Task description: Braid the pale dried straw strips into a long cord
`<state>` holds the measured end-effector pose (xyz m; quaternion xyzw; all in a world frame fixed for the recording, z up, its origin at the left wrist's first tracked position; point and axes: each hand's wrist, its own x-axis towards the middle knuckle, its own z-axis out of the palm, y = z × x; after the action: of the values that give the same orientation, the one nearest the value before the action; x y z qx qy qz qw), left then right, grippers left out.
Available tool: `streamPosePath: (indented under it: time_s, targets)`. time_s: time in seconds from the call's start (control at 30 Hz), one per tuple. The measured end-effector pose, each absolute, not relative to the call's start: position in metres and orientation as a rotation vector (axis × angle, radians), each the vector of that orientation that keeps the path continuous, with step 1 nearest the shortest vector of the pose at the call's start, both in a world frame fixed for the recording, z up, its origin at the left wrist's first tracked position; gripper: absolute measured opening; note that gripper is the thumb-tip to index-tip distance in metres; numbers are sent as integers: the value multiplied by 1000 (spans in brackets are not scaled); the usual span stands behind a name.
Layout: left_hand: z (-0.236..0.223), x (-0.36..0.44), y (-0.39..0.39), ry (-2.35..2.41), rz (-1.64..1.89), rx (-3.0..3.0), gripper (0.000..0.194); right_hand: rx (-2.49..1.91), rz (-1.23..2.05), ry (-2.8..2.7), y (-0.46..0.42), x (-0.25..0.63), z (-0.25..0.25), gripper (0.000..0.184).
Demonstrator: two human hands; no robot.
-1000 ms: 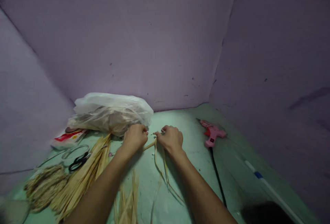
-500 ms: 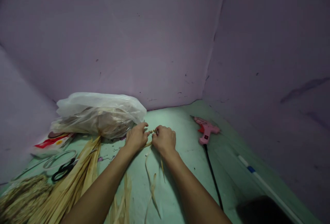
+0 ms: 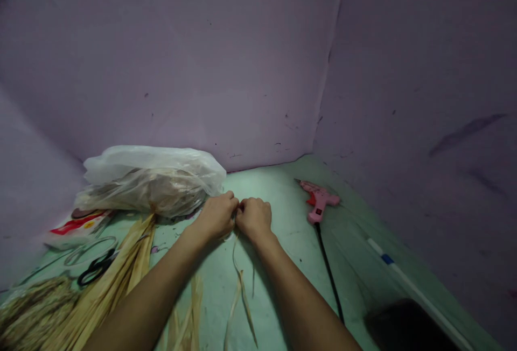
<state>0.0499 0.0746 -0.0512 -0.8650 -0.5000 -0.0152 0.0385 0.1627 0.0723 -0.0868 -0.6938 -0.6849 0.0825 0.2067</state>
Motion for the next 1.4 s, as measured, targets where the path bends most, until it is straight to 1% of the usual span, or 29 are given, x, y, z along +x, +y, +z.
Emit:
streamPosePath:
  time_s: [0.07,0.13,0.27,0.43,0.5,0.63,0.7,0.8,1.0,1.07,1.2,1.4]
  targets:
    - [-48,53,91,-1518,-25,-2739,21,-1946,237,-1891,73,163,-87,26]
    - [-46,55,111,-1604,53,-2824,20,-1949,252,-1868,73,163,-88,25]
    - [-48,55,138,-1752,143,-2758,21,-1930,273,-1861,73,163,-88,22]
    - [-51,46,120,-1852,174,-2597,20,-1927,278,-1856,73,163,-87,23]
    - [-52,45,101,-1807,174,-2551,21,-1928,284,-1860,72,163,-86,23]
    - [-52,54,77,-1502,150,-2637,26,-1917,265,-1883,70,164,-83,24]
    - [-49,57,81,-1408,187,-2717,26,-1930,252,-1881,70,164,-83,24]
    - [-44,53,99,-1408,177,-2837,22,-1953,278,-1851,71,165,-85,23]
    - [-51,44,127,-1658,-158,-3067,17,-1941,321,-1834,76,165,-92,24]
    - [-55,45,131,-1811,-230,-3104,14,-1950,315,-1830,76,165,-93,25]
    - [-61,49,139,-2196,-202,-3018,13,-1970,321,-1815,73,164,-91,22]
    - [-67,57,147,-2597,-41,-2653,12,-1939,322,-1838,70,164,-89,21]
